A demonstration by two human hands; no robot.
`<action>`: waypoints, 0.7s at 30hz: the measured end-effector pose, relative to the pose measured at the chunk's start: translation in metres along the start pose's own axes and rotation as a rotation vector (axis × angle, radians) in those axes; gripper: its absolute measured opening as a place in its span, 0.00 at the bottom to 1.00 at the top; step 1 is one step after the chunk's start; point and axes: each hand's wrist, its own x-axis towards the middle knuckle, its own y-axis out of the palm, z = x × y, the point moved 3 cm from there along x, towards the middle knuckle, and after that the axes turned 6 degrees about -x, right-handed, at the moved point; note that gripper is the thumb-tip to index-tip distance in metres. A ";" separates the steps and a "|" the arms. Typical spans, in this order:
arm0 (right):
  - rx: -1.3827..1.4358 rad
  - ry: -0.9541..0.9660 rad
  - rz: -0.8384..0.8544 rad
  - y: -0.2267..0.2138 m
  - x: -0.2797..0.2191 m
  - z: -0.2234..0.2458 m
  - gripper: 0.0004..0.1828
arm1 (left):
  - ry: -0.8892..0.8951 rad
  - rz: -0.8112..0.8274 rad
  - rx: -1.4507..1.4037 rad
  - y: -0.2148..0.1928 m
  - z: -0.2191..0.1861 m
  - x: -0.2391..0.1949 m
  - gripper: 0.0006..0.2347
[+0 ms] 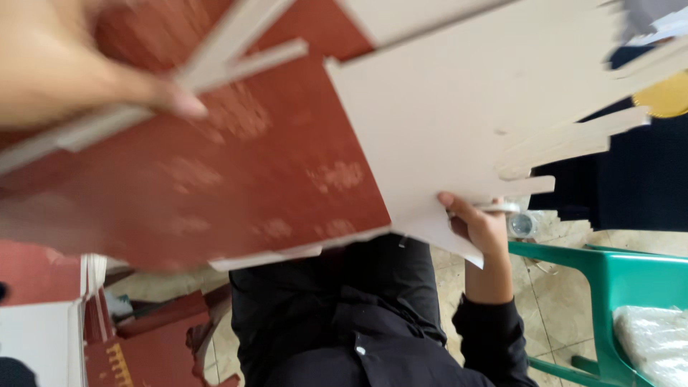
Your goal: The person aligns a stack of red patterned paper covers with white inner sheets. They then use a roll of white adhesive tape to secure the edges of the sheets together, repeatedly applying tape and pressing it down to bind the covers.
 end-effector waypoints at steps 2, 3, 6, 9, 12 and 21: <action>0.122 -0.017 -0.059 0.012 -0.007 0.013 0.11 | 0.015 -0.015 0.057 0.005 0.001 -0.019 0.33; 0.246 -0.043 -0.126 0.018 -0.009 0.021 0.11 | 0.041 -0.034 0.115 0.006 0.000 -0.028 0.32; 0.418 -0.393 0.088 -0.012 0.001 0.024 0.32 | 0.145 -0.089 0.293 0.009 -0.008 -0.050 0.27; 0.297 -0.480 -0.218 -0.056 -0.009 0.003 0.45 | 0.265 -0.142 0.463 0.014 -0.016 -0.064 0.23; 0.152 -0.498 -0.508 -0.098 -0.035 -0.007 0.65 | 0.417 -0.184 0.619 0.019 -0.024 -0.063 0.19; -0.564 -0.900 -0.215 0.002 -0.067 0.097 0.54 | 0.401 -0.114 0.344 0.016 -0.022 -0.049 0.13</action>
